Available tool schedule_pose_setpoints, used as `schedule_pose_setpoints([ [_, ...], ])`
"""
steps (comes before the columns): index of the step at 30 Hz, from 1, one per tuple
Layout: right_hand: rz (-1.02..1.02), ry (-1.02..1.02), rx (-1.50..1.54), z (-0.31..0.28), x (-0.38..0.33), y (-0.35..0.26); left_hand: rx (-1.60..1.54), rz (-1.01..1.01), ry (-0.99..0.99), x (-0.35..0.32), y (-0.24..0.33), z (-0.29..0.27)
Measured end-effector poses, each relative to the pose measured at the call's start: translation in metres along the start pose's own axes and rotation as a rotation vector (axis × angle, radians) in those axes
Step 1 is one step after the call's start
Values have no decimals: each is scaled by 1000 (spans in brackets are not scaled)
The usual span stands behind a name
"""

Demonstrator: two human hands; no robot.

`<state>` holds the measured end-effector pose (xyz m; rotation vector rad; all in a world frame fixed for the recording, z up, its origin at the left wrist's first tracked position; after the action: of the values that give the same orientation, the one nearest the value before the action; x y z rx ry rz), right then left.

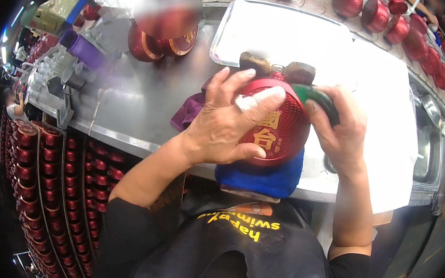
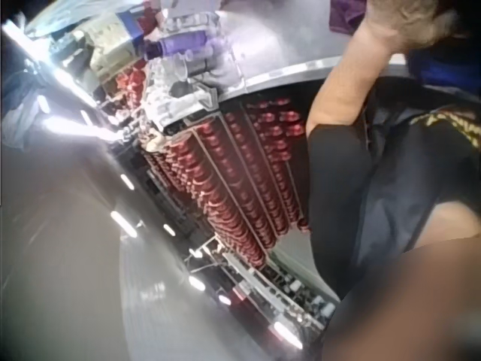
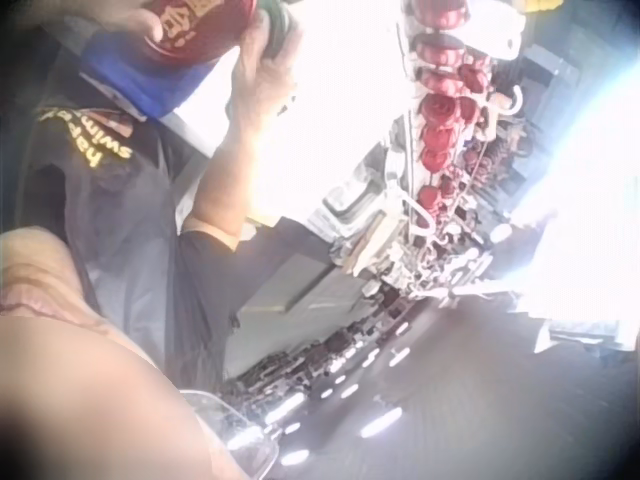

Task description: The person cleans a red spherical ornament with a cloth and sponge, then applies a gold sticker and a gold ring to its surface. The ornament is held in a blue clamp on a metal workbench while the person works on it.

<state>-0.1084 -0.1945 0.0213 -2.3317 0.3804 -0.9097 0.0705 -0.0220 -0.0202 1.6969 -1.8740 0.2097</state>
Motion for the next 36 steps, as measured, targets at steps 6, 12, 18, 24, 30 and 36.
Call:
schedule_pose_setpoints([
  [6, -185, -39, -79, 4, 10, -11, 82, 113, -6, -12, 24, 6],
  [12, -600, -227, -302, 14, -17, -39, -213, -167, 281, -52, 35, -8],
  [18, -178, -167, -54, -2, -38, -22, -283, -439, 344, 3, 4, 3],
  [24, 137, -36, 199, -14, -32, -2, -324, -535, 193, 32, -11, 8],
  [30, 162, -28, 233, -8, -27, 7, -301, -607, 136, 36, -7, 6],
  [36, 202, -60, 207, -14, -14, 3, -142, -594, 128, 41, -3, 7],
])
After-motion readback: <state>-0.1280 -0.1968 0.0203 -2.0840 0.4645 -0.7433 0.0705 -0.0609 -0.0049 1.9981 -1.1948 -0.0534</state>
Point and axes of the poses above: each hand's wrist, its own x-axis towards the middle knuckle, its own z-axis out of the palm, y = z × x, the point moved 1 cm from there along x, towards the middle knuckle, and after that the axes turned 1 degree about -z, right-handed, at the moved point
